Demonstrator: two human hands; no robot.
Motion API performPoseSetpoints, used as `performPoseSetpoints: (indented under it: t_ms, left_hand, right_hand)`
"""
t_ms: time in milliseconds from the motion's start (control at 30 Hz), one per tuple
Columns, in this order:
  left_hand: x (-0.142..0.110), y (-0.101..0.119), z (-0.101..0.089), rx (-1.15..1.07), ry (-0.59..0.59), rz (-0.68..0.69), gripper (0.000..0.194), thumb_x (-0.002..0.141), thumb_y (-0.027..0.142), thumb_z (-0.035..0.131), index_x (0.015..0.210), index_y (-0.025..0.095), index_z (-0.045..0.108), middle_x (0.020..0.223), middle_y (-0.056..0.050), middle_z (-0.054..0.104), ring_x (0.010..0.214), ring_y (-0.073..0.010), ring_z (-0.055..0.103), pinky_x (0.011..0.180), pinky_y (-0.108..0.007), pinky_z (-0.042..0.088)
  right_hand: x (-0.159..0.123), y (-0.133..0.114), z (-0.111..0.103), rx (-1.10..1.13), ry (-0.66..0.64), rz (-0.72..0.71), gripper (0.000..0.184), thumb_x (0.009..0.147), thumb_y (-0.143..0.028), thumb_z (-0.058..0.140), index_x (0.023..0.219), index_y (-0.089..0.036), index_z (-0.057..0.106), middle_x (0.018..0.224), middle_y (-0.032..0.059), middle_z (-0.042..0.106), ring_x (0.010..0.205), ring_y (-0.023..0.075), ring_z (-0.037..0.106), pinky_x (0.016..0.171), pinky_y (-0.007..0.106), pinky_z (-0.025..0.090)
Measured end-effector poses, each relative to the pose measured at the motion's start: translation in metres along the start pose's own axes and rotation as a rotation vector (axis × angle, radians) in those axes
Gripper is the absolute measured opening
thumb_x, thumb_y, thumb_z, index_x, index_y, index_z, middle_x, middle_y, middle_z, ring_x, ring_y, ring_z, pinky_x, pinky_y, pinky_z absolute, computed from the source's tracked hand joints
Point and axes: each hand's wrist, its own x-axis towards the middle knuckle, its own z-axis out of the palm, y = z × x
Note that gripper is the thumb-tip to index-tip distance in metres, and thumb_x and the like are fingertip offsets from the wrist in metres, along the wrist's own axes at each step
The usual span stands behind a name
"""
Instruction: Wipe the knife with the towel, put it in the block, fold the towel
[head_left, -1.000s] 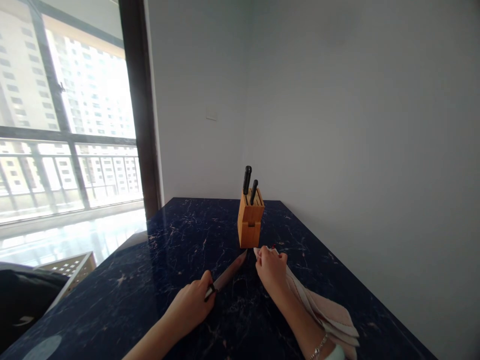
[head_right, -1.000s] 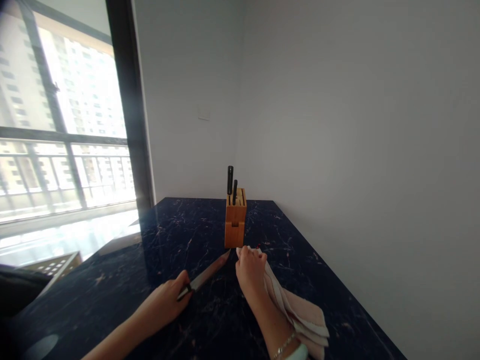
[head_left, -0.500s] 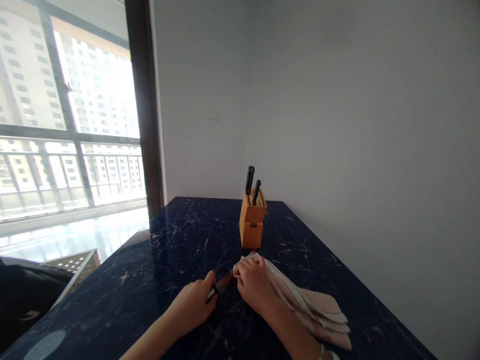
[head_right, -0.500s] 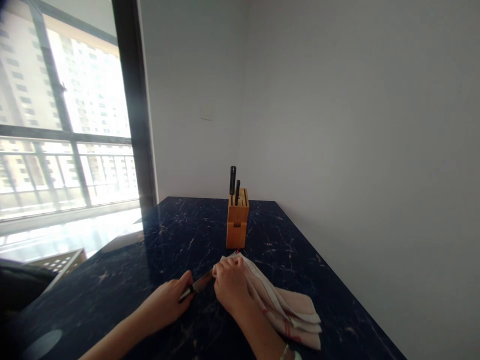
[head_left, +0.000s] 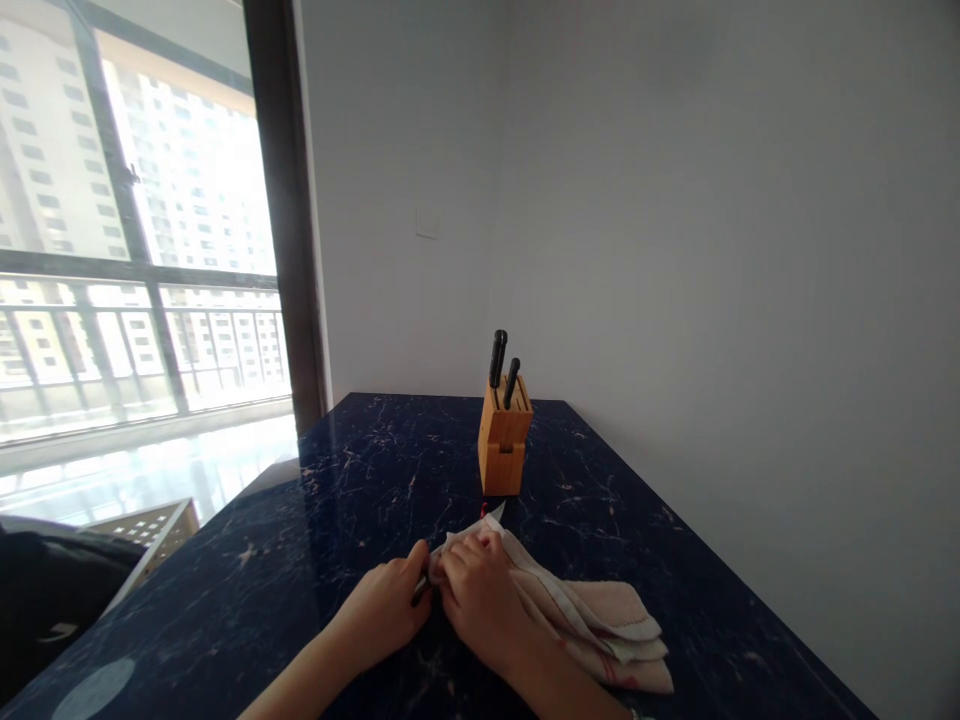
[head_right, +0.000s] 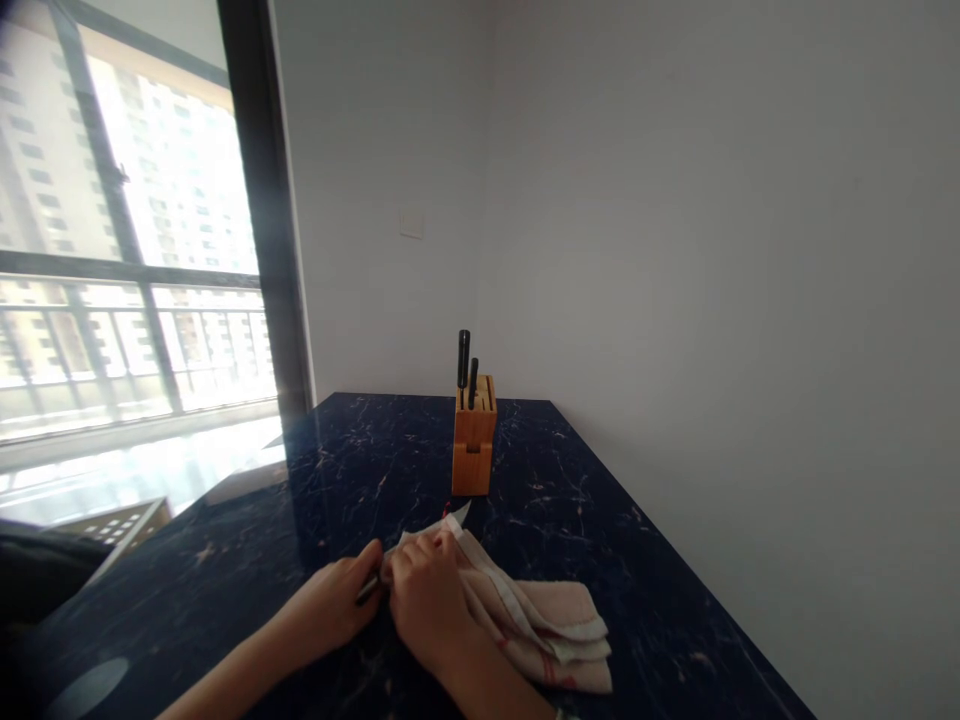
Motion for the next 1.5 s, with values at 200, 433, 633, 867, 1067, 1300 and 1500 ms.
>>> performPoseSetpoints:
  t_ms: [200, 433, 633, 867, 1067, 1300, 1500]
  left_hand:
    - [0.0, 0.0, 0.001, 0.007, 0.01, 0.025, 0.014, 0.079, 0.025, 0.042, 0.093, 0.024, 0.039, 0.083, -0.002, 0.066, 0.078, -0.0223, 0.063, 0.06, -0.027, 0.037]
    - [-0.003, 0.004, -0.007, 0.008, -0.018, 0.008, 0.011, 0.08, 0.026, 0.042, 0.09, 0.024, 0.04, 0.081, -0.002, 0.065, 0.076, -0.0212, 0.063, 0.059, -0.026, 0.037]
    - [-0.004, 0.007, -0.012, 0.014, -0.041, 0.006, 0.009, 0.082, 0.027, 0.04, 0.091, 0.024, 0.04, 0.078, -0.001, 0.065, 0.074, -0.02, 0.063, 0.059, -0.025, 0.037]
    - [-0.005, 0.009, -0.015, -0.001, -0.055, -0.011, 0.011, 0.082, 0.029, 0.041, 0.092, 0.025, 0.043, 0.079, 0.0, 0.064, 0.075, -0.0188, 0.062, 0.062, -0.025, 0.037]
    - [-0.002, 0.004, -0.011, -0.064, -0.022, 0.002, 0.009, 0.08, 0.027, 0.042, 0.089, 0.025, 0.042, 0.076, 0.0, 0.063, 0.072, -0.0181, 0.062, 0.06, -0.024, 0.036]
    - [-0.002, 0.003, -0.009, -0.056, -0.026, -0.011, 0.008, 0.08, 0.026, 0.042, 0.088, 0.025, 0.041, 0.078, 0.0, 0.064, 0.074, -0.0192, 0.063, 0.06, -0.024, 0.036]
    - [-0.002, 0.002, -0.005, -0.04, -0.012, 0.007, 0.008, 0.079, 0.024, 0.042, 0.087, 0.024, 0.038, 0.077, 0.0, 0.064, 0.073, -0.0199, 0.063, 0.057, -0.025, 0.034]
  right_hand:
    - [0.002, 0.003, 0.002, -0.006, 0.03, 0.043, 0.008, 0.078, -0.015, 0.047, 0.079, -0.019, 0.054, 0.083, 0.001, 0.061, 0.085, 0.0168, 0.048, 0.084, 0.035, 0.024]
    - [0.002, 0.015, 0.002, -0.049, 0.066, 0.15, 0.009, 0.075, -0.014, 0.05, 0.079, -0.02, 0.055, 0.082, 0.0012, 0.062, 0.085, 0.0179, 0.049, 0.081, 0.035, 0.024]
    - [0.006, 0.052, -0.001, -0.171, 0.133, 0.312, 0.014, 0.081, -0.013, 0.046, 0.079, -0.022, 0.055, 0.082, 0.0002, 0.062, 0.085, 0.0175, 0.05, 0.077, 0.035, 0.024]
    - [-0.002, 0.088, -0.005, -0.277, 0.097, 0.436, 0.013, 0.082, -0.014, 0.046, 0.08, -0.022, 0.056, 0.084, 0.001, 0.06, 0.088, 0.0184, 0.048, 0.076, 0.034, 0.023]
    - [0.0, 0.075, -0.006, -0.296, 0.071, 0.375, 0.019, 0.079, -0.007, 0.042, 0.078, -0.021, 0.054, 0.081, 0.0011, 0.059, 0.084, 0.018, 0.049, 0.076, 0.035, 0.023]
    - [0.003, 0.044, -0.001, -0.263, 0.02, 0.285, 0.015, 0.071, -0.007, 0.047, 0.075, -0.019, 0.054, 0.083, 0.0043, 0.06, 0.086, 0.0203, 0.049, 0.082, 0.038, 0.023]
    - [0.0, 0.011, 0.003, -0.072, 0.005, 0.122, 0.01, 0.072, -0.012, 0.048, 0.076, -0.02, 0.053, 0.08, 0.0022, 0.06, 0.083, 0.0186, 0.049, 0.086, 0.039, 0.021]
